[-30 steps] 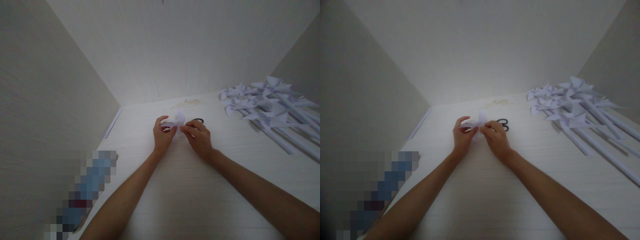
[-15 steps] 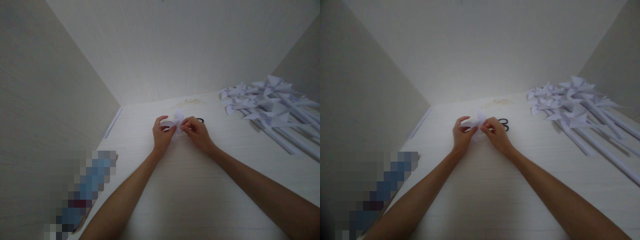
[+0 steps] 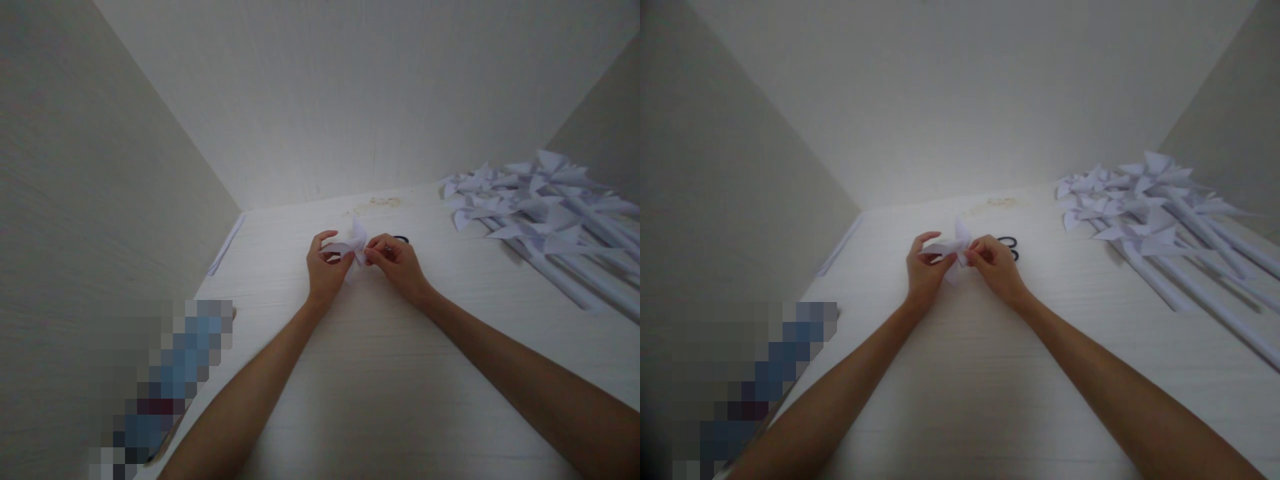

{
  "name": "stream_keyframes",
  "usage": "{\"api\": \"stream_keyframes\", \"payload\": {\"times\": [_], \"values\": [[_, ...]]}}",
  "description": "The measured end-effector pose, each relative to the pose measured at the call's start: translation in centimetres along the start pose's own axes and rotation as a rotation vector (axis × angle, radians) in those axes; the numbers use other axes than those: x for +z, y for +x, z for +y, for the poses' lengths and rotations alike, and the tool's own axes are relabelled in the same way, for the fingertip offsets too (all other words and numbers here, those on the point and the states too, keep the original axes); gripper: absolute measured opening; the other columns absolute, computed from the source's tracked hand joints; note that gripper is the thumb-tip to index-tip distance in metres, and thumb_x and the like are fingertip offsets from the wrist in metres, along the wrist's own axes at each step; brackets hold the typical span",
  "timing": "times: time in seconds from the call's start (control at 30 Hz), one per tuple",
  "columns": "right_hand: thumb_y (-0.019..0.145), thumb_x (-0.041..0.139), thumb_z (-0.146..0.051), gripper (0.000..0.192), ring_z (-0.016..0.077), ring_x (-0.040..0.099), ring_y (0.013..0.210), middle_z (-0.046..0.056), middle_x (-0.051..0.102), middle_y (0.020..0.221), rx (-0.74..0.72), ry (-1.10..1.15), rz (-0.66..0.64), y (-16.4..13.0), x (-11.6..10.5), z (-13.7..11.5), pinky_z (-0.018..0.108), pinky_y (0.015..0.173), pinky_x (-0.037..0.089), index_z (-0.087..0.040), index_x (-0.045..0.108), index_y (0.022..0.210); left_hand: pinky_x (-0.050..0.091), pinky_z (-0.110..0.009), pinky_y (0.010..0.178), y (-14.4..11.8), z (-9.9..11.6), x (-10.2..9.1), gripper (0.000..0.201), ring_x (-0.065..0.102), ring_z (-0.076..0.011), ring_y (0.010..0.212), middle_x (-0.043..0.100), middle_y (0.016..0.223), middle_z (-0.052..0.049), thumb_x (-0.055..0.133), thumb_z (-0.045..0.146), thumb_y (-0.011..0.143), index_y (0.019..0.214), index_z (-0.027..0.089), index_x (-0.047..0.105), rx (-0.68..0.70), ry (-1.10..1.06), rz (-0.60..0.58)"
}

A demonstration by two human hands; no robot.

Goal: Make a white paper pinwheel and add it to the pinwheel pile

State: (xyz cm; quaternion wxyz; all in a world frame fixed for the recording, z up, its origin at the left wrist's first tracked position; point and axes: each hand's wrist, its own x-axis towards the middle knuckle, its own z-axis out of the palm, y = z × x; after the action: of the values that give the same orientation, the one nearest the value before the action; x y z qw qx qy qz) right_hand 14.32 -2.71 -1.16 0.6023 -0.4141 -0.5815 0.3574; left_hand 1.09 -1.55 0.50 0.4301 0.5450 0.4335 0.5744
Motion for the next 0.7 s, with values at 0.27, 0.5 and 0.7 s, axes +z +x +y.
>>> {"api": "stream_keyframes", "payload": {"times": [0.27,0.5,0.7], "values": [[0.072,0.057,-0.029,0.021,0.0097,0.051,0.058,0.000,0.054,0.070,-0.032,-0.148,0.026,-0.09,0.00,0.04,0.025,0.054,0.041,-0.018,0.045,0.058,0.048,-0.020,0.053,0.01,-0.04,0.00,0.045,0.057,-0.0097,0.056,0.057,0.063,0.003,0.066,0.013,0.053,0.094,0.018,0.048,0.004,-0.003,0.000],[0.071,0.057,-0.027,0.020,0.0105,0.051,0.060,0.002,0.054,0.071,-0.041,-0.172,0.029,-0.09,-0.06,0.06,0.026,0.056,0.041,-0.018,0.046,0.058,0.049,-0.021,0.054,0.11,-0.20,-0.11,0.046,0.057,-0.0097,0.057,0.057,0.063,0.003,0.067,0.014,0.054,0.096,0.018,0.048,0.013,0.007,-0.004],[0.071,0.057,-0.029,0.017,0.0091,0.050,0.052,-0.001,0.053,0.062,0.034,-0.122,0.052,0.00,-0.08,0.08,0.024,0.051,0.041,-0.017,0.049,0.062,0.049,-0.019,0.053,0.04,-0.20,-0.05,0.047,0.057,-0.0088,0.056,0.057,0.063,0.004,0.067,0.014,0.054,0.096,0.018,0.047,0.009,0.019,-0.025]]}}
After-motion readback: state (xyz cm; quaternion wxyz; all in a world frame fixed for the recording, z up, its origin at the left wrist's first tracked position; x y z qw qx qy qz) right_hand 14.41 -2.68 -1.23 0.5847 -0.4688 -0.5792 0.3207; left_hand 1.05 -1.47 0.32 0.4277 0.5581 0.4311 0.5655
